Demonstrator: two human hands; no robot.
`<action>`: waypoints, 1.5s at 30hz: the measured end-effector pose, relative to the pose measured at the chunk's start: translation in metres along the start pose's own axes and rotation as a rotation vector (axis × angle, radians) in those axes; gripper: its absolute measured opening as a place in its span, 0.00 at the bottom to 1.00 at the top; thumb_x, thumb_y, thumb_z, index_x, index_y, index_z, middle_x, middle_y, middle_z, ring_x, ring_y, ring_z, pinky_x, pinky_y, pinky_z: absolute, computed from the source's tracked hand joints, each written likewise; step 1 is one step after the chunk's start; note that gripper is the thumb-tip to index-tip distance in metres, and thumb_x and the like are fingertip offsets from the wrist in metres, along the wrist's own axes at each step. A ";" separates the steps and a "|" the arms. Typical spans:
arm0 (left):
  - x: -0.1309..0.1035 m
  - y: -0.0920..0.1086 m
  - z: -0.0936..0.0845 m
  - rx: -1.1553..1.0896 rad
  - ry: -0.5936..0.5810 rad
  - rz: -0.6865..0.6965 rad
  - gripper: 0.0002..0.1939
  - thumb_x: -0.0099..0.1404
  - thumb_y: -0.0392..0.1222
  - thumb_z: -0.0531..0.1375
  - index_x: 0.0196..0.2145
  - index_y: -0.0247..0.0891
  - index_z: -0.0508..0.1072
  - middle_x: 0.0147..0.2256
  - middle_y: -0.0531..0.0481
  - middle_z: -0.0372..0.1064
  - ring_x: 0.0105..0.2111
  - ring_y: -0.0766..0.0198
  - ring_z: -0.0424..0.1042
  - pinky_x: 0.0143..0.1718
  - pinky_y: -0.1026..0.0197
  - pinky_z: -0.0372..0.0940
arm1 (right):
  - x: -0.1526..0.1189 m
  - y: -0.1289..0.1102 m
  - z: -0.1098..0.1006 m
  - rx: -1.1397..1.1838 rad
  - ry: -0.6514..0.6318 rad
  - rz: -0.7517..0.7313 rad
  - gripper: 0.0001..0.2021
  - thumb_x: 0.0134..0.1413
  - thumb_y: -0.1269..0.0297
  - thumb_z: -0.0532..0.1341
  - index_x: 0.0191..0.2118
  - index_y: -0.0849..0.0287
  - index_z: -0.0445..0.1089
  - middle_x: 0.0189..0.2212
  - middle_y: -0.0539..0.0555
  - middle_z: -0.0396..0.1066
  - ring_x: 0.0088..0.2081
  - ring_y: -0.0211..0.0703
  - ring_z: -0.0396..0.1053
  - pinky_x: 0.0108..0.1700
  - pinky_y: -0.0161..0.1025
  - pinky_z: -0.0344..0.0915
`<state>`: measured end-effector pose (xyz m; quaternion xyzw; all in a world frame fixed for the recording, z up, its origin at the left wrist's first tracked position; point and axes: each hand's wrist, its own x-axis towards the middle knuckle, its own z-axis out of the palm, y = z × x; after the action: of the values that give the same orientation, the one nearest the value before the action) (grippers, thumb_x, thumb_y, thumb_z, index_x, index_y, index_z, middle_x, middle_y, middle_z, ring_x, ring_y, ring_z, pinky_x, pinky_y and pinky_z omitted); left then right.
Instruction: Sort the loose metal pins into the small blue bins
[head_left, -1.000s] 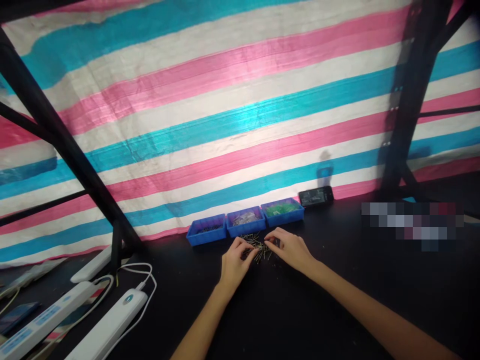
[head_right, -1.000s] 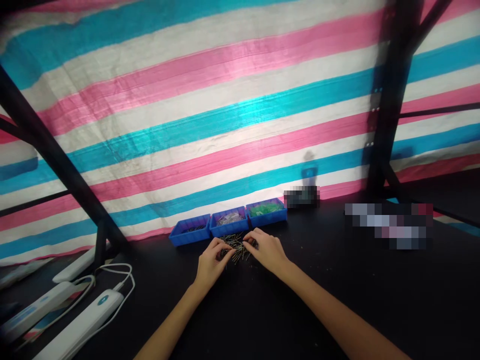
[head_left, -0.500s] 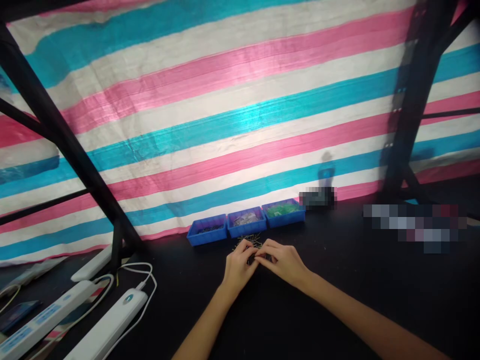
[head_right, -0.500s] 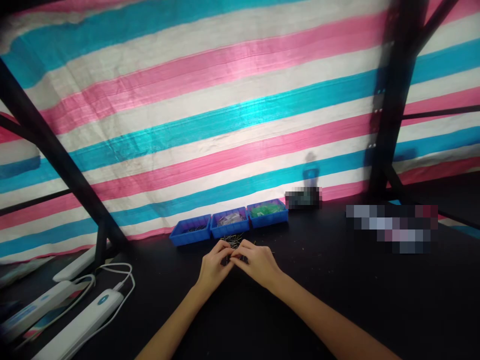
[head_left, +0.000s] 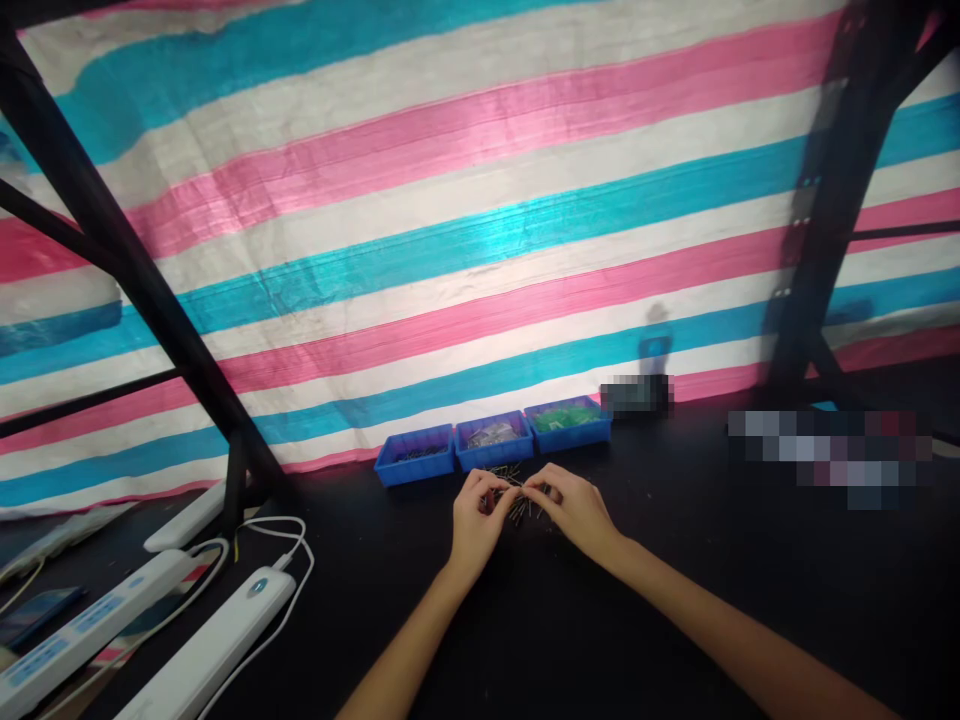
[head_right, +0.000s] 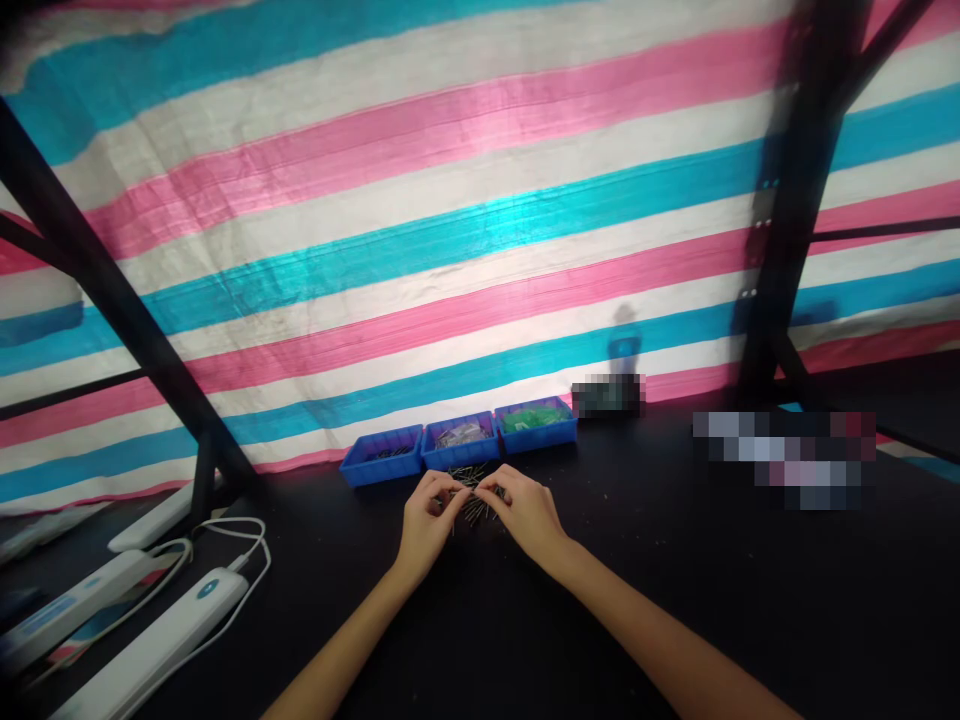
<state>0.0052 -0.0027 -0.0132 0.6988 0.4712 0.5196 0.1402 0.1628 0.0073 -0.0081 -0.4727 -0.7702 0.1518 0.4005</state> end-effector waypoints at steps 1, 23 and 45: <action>0.000 0.000 0.000 -0.023 0.009 -0.011 0.10 0.57 0.46 0.56 0.28 0.36 0.71 0.29 0.51 0.60 0.24 0.71 0.59 0.22 0.68 0.55 | -0.001 0.000 0.002 -0.001 -0.020 -0.011 0.12 0.53 0.55 0.52 0.30 0.53 0.69 0.29 0.47 0.69 0.23 0.33 0.62 0.27 0.32 0.55; 0.001 -0.004 0.000 -0.134 -0.067 -0.051 0.11 0.54 0.47 0.59 0.27 0.36 0.73 0.27 0.51 0.61 0.25 0.70 0.60 0.23 0.67 0.55 | 0.001 0.002 0.009 0.264 0.085 0.006 0.12 0.51 0.55 0.54 0.32 0.56 0.69 0.28 0.50 0.69 0.20 0.34 0.60 0.23 0.33 0.58; 0.041 -0.073 -0.071 -0.152 0.550 -0.293 0.23 0.53 0.53 0.57 0.40 0.32 0.72 0.31 0.44 0.71 0.19 0.69 0.66 0.12 0.70 0.54 | 0.013 0.023 -0.019 -0.134 0.023 0.062 0.08 0.42 0.58 0.60 0.32 0.51 0.70 0.31 0.46 0.69 0.25 0.34 0.65 0.24 0.30 0.54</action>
<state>-0.0927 0.0466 -0.0091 0.4445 0.5468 0.6970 0.1326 0.1880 0.0278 -0.0042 -0.5238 -0.7589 0.1066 0.3719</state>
